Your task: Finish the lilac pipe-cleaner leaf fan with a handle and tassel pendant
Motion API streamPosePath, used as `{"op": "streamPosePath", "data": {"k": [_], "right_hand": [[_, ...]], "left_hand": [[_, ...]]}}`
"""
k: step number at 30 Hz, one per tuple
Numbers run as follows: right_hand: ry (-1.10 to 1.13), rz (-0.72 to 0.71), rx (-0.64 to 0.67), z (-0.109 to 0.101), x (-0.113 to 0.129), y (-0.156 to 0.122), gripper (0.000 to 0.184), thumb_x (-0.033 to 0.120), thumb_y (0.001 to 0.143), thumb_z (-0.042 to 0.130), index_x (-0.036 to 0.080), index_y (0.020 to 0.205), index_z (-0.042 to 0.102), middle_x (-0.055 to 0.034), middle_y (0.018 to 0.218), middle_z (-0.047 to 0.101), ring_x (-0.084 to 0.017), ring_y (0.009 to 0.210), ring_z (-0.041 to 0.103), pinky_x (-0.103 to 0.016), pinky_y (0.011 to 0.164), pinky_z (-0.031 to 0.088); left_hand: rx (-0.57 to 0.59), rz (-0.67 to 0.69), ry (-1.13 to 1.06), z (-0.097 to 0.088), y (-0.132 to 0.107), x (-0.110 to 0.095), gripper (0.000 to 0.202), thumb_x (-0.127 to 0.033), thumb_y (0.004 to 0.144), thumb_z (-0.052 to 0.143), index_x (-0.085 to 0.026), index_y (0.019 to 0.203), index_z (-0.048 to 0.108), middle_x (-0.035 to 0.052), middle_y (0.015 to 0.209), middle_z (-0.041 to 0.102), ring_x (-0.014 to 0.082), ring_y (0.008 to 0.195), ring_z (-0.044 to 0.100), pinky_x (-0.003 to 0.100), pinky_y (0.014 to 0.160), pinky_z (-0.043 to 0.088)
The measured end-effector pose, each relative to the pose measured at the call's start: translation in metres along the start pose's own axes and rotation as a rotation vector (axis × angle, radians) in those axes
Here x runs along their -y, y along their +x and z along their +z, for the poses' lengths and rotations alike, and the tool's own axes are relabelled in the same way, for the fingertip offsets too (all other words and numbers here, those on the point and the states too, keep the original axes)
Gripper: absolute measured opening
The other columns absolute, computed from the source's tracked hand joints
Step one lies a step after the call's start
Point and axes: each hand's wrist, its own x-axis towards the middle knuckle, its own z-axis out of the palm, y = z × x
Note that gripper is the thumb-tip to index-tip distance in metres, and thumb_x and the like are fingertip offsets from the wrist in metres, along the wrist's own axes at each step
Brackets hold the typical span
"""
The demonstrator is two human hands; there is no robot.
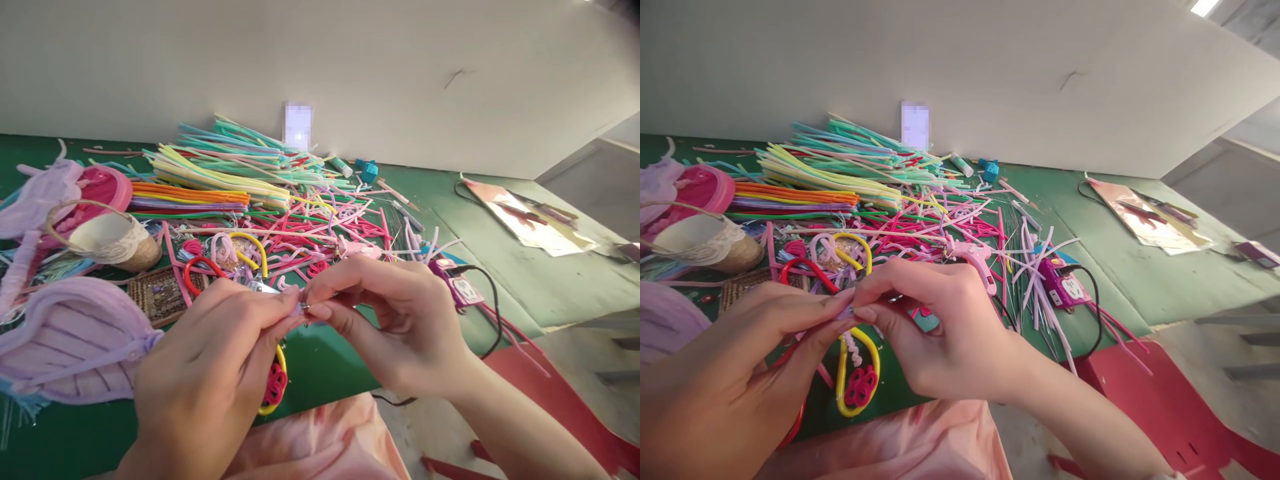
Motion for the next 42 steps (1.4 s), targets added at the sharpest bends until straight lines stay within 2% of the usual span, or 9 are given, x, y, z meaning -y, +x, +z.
{"op": "streamPosePath", "data": {"k": [9, 13, 17, 20, 26, 31, 35, 38, 42], "right_hand": [[0.033, 0.041, -0.053, -0.001, -0.005, -0.004, 0.006, 0.013, 0.085, 0.071, 0.018, 0.088, 0.071, -0.0008, 0.084, 0.076, -0.011, 0.074, 0.072, -0.02, 0.066, 0.061], [0.118, 0.081, -0.048, 0.001, -0.004, -0.007, 0.014, 0.013, 0.083, 0.073, 0.018, 0.097, 0.071, -0.0024, 0.093, 0.077, -0.013, 0.082, 0.074, -0.021, 0.075, 0.063], [0.147, 0.068, -0.076, 0.005, -0.004, -0.008, 0.018, 0.013, 0.079, 0.077, 0.018, 0.095, 0.071, -0.0018, 0.091, 0.077, -0.012, 0.077, 0.073, -0.021, 0.072, 0.062], [0.132, 0.062, -0.049, 0.009, -0.006, -0.008, 0.018, 0.013, 0.078, 0.078, 0.018, 0.093, 0.07, -0.0018, 0.089, 0.076, -0.013, 0.079, 0.072, -0.022, 0.073, 0.06], [0.184, 0.126, 0.02, 0.014, -0.011, -0.011, 0.008, 0.02, 0.088, 0.068, 0.016, 0.095, 0.066, -0.0043, 0.09, 0.072, -0.015, 0.087, 0.068, -0.028, 0.078, 0.057], [0.26, 0.146, 0.0, 0.017, -0.011, -0.015, 0.005, 0.015, 0.089, 0.065, 0.016, 0.094, 0.065, -0.0014, 0.083, 0.069, -0.01, 0.071, 0.063, -0.022, 0.066, 0.054], [0.229, 0.176, -0.03, 0.018, -0.007, -0.019, 0.009, 0.018, 0.088, 0.066, 0.016, 0.097, 0.066, -0.0017, 0.08, 0.068, -0.008, 0.059, 0.055, -0.02, 0.05, 0.045], [0.13, 0.104, -0.107, 0.019, -0.004, -0.019, 0.014, 0.019, 0.082, 0.073, 0.017, 0.095, 0.068, -0.0005, 0.076, 0.065, -0.008, 0.055, 0.049, -0.019, 0.043, 0.037], [0.016, -0.055, -0.21, 0.021, -0.006, -0.019, 0.01, 0.016, 0.083, 0.072, 0.018, 0.093, 0.072, -0.0003, 0.07, 0.066, -0.009, 0.056, 0.052, -0.021, 0.046, 0.043]], "left_hand": [[-0.023, 0.01, 0.113, -0.001, 0.005, 0.001, 0.009, -0.018, 0.094, 0.057, -0.025, 0.094, 0.063, -0.006, 0.079, 0.07, 0.0111, 0.075, 0.069, 0.022, 0.074, 0.058], [-0.051, 0.087, 0.106, -0.002, 0.004, 0.001, 0.014, -0.015, 0.094, 0.055, -0.026, 0.096, 0.063, -0.0074, 0.077, 0.07, 0.0104, 0.074, 0.069, 0.022, 0.072, 0.058], [-0.038, 0.011, 0.124, -0.003, 0.002, 0.0, 0.017, -0.012, 0.093, 0.055, -0.026, 0.099, 0.062, -0.0059, 0.083, 0.073, 0.0132, 0.082, 0.07, 0.026, 0.081, 0.058], [-0.011, 0.088, 0.095, -0.006, 0.003, 0.002, 0.023, -0.009, 0.092, 0.053, -0.028, 0.101, 0.062, -0.0046, 0.083, 0.074, 0.0147, 0.08, 0.069, 0.028, 0.077, 0.059], [-0.023, 0.166, 0.057, -0.008, 0.002, 0.011, 0.023, -0.007, 0.088, 0.058, -0.026, 0.1, 0.063, -0.0034, 0.086, 0.074, 0.0138, 0.077, 0.07, 0.026, 0.075, 0.058], [0.008, 0.138, 0.045, -0.008, -0.001, 0.01, 0.023, -0.011, 0.091, 0.053, -0.028, 0.102, 0.063, -0.0032, 0.088, 0.075, 0.0141, 0.076, 0.071, 0.027, 0.075, 0.059], [0.0, 0.136, 0.054, -0.01, -0.003, 0.01, 0.021, -0.013, 0.091, 0.054, -0.028, 0.101, 0.064, -0.0037, 0.087, 0.076, 0.0144, 0.078, 0.072, 0.027, 0.075, 0.06], [-0.021, 0.145, 0.063, -0.01, -0.006, 0.012, 0.023, -0.012, 0.09, 0.055, -0.028, 0.103, 0.064, -0.0037, 0.088, 0.076, 0.0154, 0.081, 0.072, 0.028, 0.076, 0.06], [0.009, 0.111, 0.054, -0.008, -0.007, 0.012, 0.023, -0.015, 0.091, 0.054, -0.032, 0.104, 0.064, -0.0039, 0.088, 0.076, 0.0171, 0.082, 0.072, 0.032, 0.078, 0.06]]}}
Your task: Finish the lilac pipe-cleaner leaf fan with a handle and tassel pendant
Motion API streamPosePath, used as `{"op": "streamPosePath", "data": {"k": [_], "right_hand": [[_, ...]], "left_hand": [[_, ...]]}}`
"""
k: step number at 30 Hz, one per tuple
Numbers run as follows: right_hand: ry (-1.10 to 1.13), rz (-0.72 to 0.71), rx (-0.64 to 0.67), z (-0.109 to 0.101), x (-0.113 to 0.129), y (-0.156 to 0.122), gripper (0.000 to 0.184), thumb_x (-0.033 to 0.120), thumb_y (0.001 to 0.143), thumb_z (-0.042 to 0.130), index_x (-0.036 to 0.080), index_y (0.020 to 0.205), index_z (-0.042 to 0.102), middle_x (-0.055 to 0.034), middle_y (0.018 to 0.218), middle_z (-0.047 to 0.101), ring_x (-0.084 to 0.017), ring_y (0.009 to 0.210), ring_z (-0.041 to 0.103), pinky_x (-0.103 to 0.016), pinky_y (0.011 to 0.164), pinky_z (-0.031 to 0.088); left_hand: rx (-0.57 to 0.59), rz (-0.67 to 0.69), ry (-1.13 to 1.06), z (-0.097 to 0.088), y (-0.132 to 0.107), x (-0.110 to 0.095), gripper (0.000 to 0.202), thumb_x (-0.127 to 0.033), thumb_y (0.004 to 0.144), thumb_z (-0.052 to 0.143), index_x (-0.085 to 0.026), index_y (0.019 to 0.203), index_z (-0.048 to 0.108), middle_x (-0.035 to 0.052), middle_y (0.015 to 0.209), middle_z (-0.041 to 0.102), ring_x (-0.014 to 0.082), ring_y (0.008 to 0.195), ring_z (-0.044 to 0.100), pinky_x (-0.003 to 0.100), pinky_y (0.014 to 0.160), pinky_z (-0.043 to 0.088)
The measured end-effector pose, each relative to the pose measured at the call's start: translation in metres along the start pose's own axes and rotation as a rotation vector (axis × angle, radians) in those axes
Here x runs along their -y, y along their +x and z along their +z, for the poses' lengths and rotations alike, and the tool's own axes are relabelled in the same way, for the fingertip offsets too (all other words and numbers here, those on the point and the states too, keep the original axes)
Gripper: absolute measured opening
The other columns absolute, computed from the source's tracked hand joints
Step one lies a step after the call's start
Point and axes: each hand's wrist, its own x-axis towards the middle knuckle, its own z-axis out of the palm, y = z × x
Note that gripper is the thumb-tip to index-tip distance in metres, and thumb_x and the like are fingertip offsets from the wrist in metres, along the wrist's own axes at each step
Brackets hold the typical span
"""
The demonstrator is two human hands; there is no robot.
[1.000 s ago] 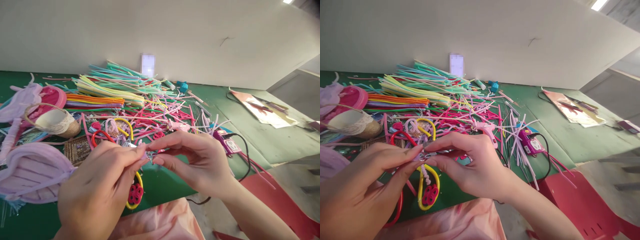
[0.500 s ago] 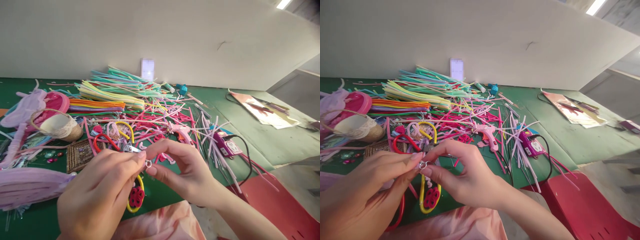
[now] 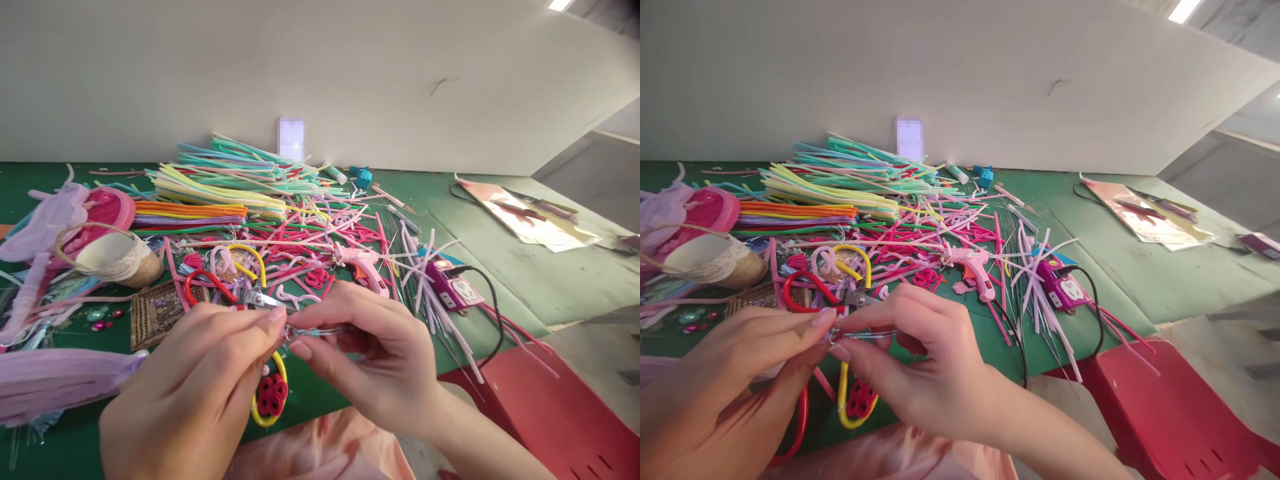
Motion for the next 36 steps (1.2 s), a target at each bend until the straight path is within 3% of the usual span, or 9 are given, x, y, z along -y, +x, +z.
{"op": "streamPosePath", "data": {"k": [6, 12, 21, 28, 36], "right_hand": [[-0.021, -0.041, -0.047, 0.003, -0.001, -0.001, 0.013, 0.012, 0.085, 0.07, 0.019, 0.096, 0.074, -0.0016, 0.073, 0.069, -0.01, 0.056, 0.055, -0.022, 0.048, 0.048], [-0.035, -0.036, -0.056, 0.002, 0.001, -0.003, 0.011, 0.01, 0.085, 0.07, 0.015, 0.094, 0.073, -0.001, 0.069, 0.064, -0.01, 0.057, 0.053, -0.021, 0.049, 0.047], [-0.058, -0.036, -0.06, 0.004, 0.002, -0.003, 0.011, 0.008, 0.084, 0.069, 0.014, 0.093, 0.073, -0.0002, 0.067, 0.062, -0.009, 0.055, 0.05, -0.021, 0.048, 0.045], [-0.11, -0.066, -0.061, 0.004, 0.003, -0.002, 0.014, 0.004, 0.084, 0.067, 0.014, 0.094, 0.072, 0.0008, 0.067, 0.062, -0.008, 0.053, 0.045, -0.021, 0.046, 0.043], [-0.124, -0.07, -0.065, 0.005, 0.004, -0.002, 0.016, 0.002, 0.084, 0.066, 0.013, 0.094, 0.071, 0.0006, 0.067, 0.062, -0.008, 0.052, 0.042, -0.021, 0.045, 0.041]], "left_hand": [[-0.02, 0.061, -0.013, -0.001, 0.005, 0.001, 0.024, -0.01, 0.088, 0.057, -0.026, 0.104, 0.067, -0.0019, 0.09, 0.076, 0.0151, 0.082, 0.072, 0.028, 0.078, 0.06], [0.109, 0.098, -0.045, -0.008, 0.002, 0.01, 0.039, -0.008, 0.085, 0.055, -0.027, 0.119, 0.063, -0.0008, 0.1, 0.076, 0.0183, 0.086, 0.072, 0.03, 0.08, 0.061], [0.098, 0.102, -0.02, -0.007, -0.005, 0.007, 0.046, -0.005, 0.084, 0.058, -0.026, 0.124, 0.062, -0.0004, 0.105, 0.074, 0.0192, 0.093, 0.07, 0.032, 0.087, 0.058], [0.021, 0.124, -0.042, -0.003, -0.003, 0.004, 0.04, 0.003, 0.084, 0.059, -0.017, 0.118, 0.065, 0.0027, 0.103, 0.071, 0.0169, 0.096, 0.064, 0.03, 0.089, 0.052], [-0.011, 0.127, -0.034, 0.001, 0.001, -0.001, 0.034, 0.005, 0.084, 0.058, -0.014, 0.112, 0.067, 0.0033, 0.1, 0.071, 0.0165, 0.093, 0.064, 0.03, 0.087, 0.051]]}}
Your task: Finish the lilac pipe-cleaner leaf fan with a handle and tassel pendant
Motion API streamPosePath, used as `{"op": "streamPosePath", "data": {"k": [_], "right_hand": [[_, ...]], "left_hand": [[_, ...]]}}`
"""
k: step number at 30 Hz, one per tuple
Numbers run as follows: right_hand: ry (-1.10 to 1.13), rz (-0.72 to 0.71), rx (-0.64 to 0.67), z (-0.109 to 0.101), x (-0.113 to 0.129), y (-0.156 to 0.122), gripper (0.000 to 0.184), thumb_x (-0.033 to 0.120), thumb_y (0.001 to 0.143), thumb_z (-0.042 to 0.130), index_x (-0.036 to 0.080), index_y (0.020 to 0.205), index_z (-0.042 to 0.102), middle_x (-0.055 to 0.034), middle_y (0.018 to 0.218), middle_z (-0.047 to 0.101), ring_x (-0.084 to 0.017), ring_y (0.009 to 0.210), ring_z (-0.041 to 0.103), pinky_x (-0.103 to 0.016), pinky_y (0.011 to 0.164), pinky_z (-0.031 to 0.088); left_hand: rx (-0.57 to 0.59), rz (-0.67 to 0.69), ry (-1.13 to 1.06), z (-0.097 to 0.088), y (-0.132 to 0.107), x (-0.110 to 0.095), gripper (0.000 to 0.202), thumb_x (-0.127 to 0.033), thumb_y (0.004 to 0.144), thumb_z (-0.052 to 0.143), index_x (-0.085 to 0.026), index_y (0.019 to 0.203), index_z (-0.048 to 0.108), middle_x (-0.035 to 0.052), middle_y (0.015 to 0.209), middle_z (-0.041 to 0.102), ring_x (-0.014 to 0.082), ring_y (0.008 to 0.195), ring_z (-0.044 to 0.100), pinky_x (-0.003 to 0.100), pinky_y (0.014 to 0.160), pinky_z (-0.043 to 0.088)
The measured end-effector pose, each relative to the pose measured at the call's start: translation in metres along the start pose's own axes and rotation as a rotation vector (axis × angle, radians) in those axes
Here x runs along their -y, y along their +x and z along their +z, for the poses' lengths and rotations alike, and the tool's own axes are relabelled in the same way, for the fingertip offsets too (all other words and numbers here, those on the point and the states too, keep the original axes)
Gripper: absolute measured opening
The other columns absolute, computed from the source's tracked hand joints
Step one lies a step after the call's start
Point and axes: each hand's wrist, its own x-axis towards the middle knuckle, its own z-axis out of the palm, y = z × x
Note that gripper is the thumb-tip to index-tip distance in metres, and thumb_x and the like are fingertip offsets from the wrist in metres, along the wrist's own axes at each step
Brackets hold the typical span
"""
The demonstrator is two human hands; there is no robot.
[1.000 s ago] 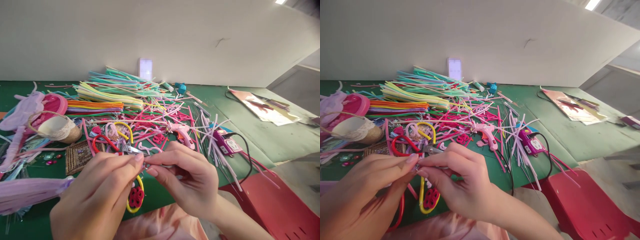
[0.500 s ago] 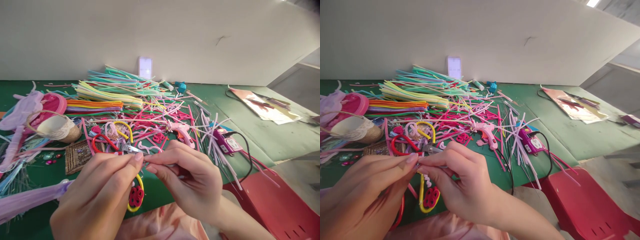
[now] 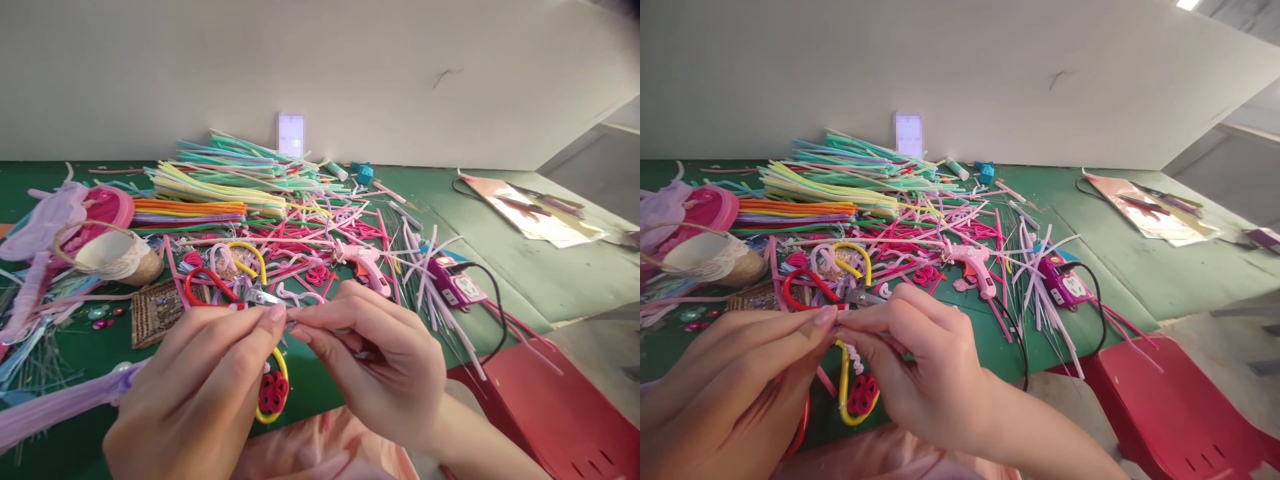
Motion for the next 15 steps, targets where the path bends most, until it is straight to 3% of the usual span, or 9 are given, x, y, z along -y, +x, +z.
{"op": "streamPosePath", "data": {"k": [7, 11, 15], "right_hand": [[0.002, 0.023, 0.008, 0.0004, 0.001, -0.0005, 0.017, 0.001, 0.084, 0.064, 0.014, 0.094, 0.071, 0.0009, 0.066, 0.061, -0.008, 0.053, 0.044, -0.021, 0.044, 0.039], [0.027, 0.036, 0.001, 0.0016, 0.0019, -0.0018, 0.014, 0.002, 0.084, 0.066, 0.013, 0.091, 0.071, 0.0013, 0.065, 0.06, -0.008, 0.054, 0.045, -0.021, 0.046, 0.039], [0.094, 0.174, 0.006, 0.0025, 0.002, -0.0018, 0.005, 0.011, 0.087, 0.068, 0.015, 0.088, 0.069, 0.0028, 0.064, 0.058, -0.007, 0.053, 0.046, -0.021, 0.047, 0.039]], "left_hand": [[0.027, 0.008, 0.004, -0.0039, -0.0068, 0.0019, 0.038, 0.001, 0.085, 0.061, -0.016, 0.118, 0.065, 0.0046, 0.104, 0.069, 0.0186, 0.097, 0.063, 0.033, 0.089, 0.05], [-0.02, -0.031, -0.022, -0.004, -0.003, -0.0023, 0.04, 0.008, 0.082, 0.059, -0.017, 0.112, 0.067, 0.0032, 0.101, 0.07, 0.0167, 0.096, 0.063, 0.032, 0.088, 0.05], [-0.032, -0.024, -0.054, -0.0036, -0.0008, -0.0028, 0.039, 0.007, 0.082, 0.06, -0.017, 0.113, 0.066, 0.0018, 0.101, 0.07, 0.0153, 0.095, 0.063, 0.031, 0.087, 0.051]]}}
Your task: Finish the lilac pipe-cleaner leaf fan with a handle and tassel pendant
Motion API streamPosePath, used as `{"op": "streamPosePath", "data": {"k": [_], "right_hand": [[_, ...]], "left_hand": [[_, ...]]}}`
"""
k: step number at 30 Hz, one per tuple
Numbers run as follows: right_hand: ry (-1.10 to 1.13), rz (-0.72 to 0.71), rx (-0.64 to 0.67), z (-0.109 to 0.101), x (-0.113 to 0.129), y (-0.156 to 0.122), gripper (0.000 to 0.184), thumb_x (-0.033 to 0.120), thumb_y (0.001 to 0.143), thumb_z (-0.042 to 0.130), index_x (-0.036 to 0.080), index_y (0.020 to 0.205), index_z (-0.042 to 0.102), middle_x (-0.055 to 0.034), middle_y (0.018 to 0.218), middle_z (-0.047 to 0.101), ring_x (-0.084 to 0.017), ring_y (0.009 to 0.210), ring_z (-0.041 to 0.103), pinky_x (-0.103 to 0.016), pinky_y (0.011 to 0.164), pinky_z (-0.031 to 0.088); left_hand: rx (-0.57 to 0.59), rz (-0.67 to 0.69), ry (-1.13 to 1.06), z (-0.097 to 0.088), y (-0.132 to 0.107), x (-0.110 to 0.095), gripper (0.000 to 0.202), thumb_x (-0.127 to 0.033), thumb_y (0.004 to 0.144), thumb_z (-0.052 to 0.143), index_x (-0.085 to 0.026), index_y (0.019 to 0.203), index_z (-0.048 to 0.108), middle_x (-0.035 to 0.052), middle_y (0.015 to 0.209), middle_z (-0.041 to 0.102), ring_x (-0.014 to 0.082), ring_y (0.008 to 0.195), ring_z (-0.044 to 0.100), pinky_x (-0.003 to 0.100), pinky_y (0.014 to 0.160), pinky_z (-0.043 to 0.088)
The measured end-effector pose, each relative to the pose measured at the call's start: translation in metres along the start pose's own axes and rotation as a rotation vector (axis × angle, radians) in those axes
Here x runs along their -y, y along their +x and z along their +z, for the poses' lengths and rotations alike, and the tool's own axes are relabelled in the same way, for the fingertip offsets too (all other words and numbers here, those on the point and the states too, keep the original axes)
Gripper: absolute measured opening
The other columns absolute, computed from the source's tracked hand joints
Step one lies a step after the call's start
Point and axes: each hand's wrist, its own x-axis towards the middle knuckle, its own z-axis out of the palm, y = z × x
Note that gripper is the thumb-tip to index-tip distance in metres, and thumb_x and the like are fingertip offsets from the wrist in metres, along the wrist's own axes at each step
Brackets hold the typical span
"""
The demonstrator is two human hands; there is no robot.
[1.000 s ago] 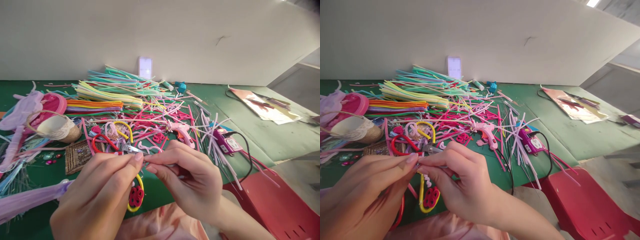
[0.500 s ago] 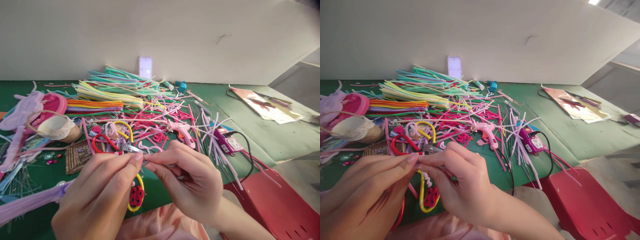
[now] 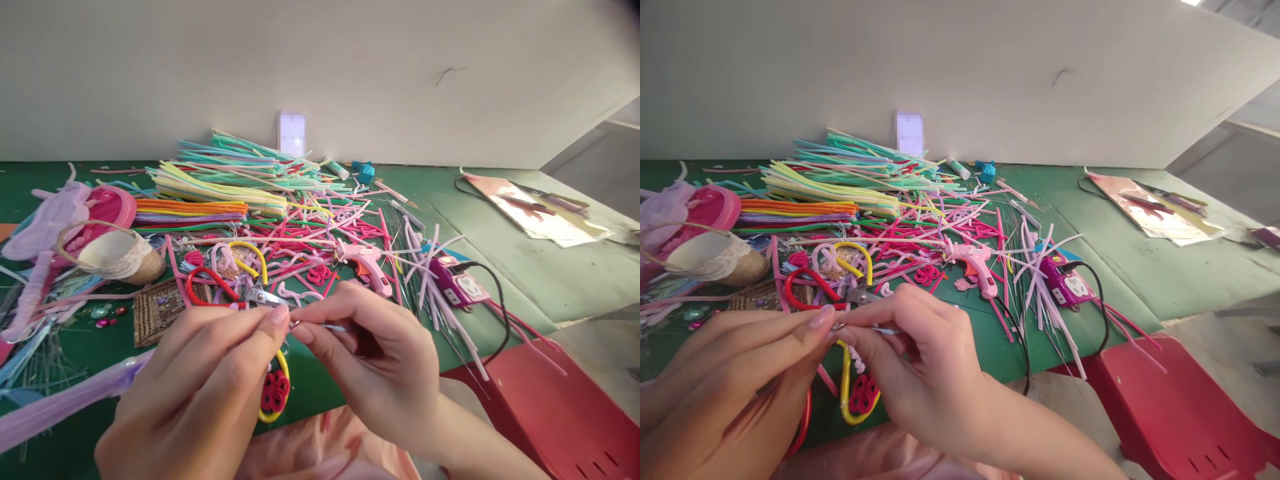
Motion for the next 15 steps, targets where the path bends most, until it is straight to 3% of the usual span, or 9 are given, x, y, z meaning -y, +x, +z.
{"op": "streamPosePath", "data": {"k": [2, 8, 15], "right_hand": [[0.084, 0.092, 0.056, -0.001, -0.0006, 0.0004, 0.001, 0.016, 0.088, 0.067, 0.017, 0.088, 0.067, 0.0019, 0.069, 0.061, -0.007, 0.056, 0.048, -0.02, 0.048, 0.039], [0.301, 0.342, 0.183, -0.0079, 0.0014, 0.0028, 0.014, 0.029, 0.093, 0.062, 0.02, 0.084, 0.059, 0.0021, 0.071, 0.057, -0.009, 0.062, 0.049, -0.022, 0.053, 0.04], [0.241, 0.372, 0.144, -0.0063, 0.0038, 0.0044, 0.034, 0.039, 0.098, 0.052, 0.019, 0.071, 0.05, 0.0044, 0.062, 0.044, -0.008, 0.056, 0.037, -0.021, 0.048, 0.03]], "left_hand": [[0.011, -0.006, 0.004, -0.0004, -0.0015, 0.0012, 0.04, 0.004, 0.083, 0.059, -0.02, 0.115, 0.066, 0.0015, 0.104, 0.07, 0.0161, 0.098, 0.063, 0.032, 0.088, 0.051], [-0.023, -0.09, -0.001, 0.002, -0.0003, -0.0025, 0.037, -0.002, 0.086, 0.059, -0.028, 0.111, 0.066, -0.0034, 0.098, 0.072, 0.0139, 0.093, 0.065, 0.03, 0.087, 0.051], [-0.019, -0.166, 0.124, 0.0078, 0.0053, -0.008, 0.018, -0.018, 0.093, 0.057, -0.032, 0.1, 0.065, -0.0094, 0.087, 0.074, 0.0104, 0.088, 0.068, 0.025, 0.083, 0.053]]}}
